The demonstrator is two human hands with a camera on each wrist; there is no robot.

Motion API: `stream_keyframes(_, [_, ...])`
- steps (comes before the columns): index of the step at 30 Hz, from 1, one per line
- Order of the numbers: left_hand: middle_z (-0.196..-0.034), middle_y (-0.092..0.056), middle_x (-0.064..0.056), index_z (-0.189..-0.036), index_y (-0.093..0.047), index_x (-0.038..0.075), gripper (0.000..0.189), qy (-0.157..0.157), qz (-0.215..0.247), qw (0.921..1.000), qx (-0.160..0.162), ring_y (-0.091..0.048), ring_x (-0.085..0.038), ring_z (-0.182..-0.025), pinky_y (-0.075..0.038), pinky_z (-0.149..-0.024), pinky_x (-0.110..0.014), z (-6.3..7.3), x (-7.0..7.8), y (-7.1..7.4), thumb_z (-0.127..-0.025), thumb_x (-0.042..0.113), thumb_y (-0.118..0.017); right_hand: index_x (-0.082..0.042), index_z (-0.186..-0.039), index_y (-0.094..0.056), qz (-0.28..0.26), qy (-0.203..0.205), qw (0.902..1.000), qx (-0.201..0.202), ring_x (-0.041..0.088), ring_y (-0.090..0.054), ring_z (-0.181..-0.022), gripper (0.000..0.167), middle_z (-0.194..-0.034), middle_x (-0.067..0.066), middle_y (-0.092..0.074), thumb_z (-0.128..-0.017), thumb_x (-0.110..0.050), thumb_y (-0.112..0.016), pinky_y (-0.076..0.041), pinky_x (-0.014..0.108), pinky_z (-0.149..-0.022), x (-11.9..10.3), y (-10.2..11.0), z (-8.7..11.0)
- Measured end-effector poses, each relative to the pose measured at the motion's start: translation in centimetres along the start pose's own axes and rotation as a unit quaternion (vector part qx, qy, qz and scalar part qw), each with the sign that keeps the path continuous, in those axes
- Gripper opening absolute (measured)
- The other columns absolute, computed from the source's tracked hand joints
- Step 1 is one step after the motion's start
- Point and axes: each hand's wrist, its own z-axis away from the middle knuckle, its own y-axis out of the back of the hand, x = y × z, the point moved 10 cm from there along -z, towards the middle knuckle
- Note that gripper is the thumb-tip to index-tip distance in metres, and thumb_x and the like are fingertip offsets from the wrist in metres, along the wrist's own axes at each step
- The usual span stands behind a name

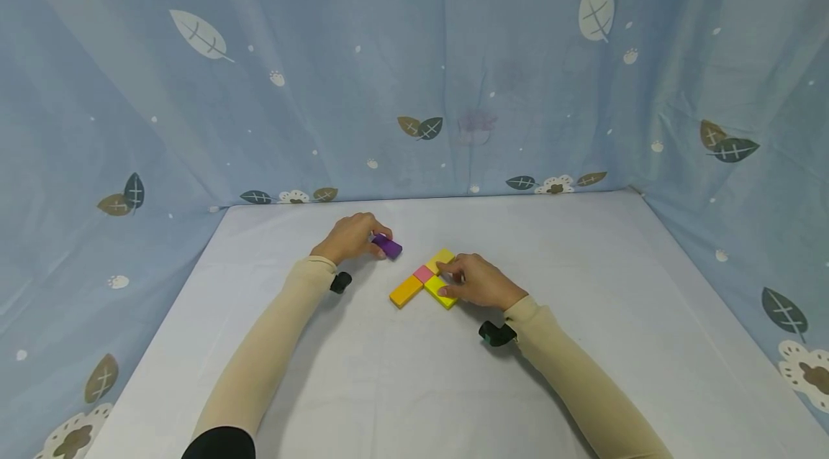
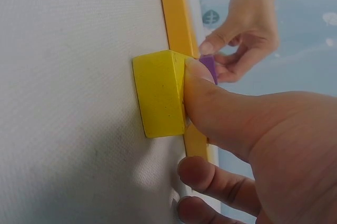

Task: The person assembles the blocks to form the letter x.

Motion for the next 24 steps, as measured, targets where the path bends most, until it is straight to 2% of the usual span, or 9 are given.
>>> stream_keyframes(24, [-0.127, -0.076, 0.001, -0.12, -0.079, 0.025, 0.037, -0.006, -0.003, 1.0, -0.003, -0.064, -0.024, -0.115, -0.051, -0.102, -0.048, 0.1, 1.2, -0.1, -0.083, 0.026, -0.087, -0.005, -0.141, -0.063, -0.002, 0.006, 1.0, 0.001, 0.015, -0.05, -0.078, 0.056, -0.09, 0.002, -0.063, -0.09, -0.023, -0.081, -0.04, 0.021, -0.061, 0.1, -0.1, 0.0])
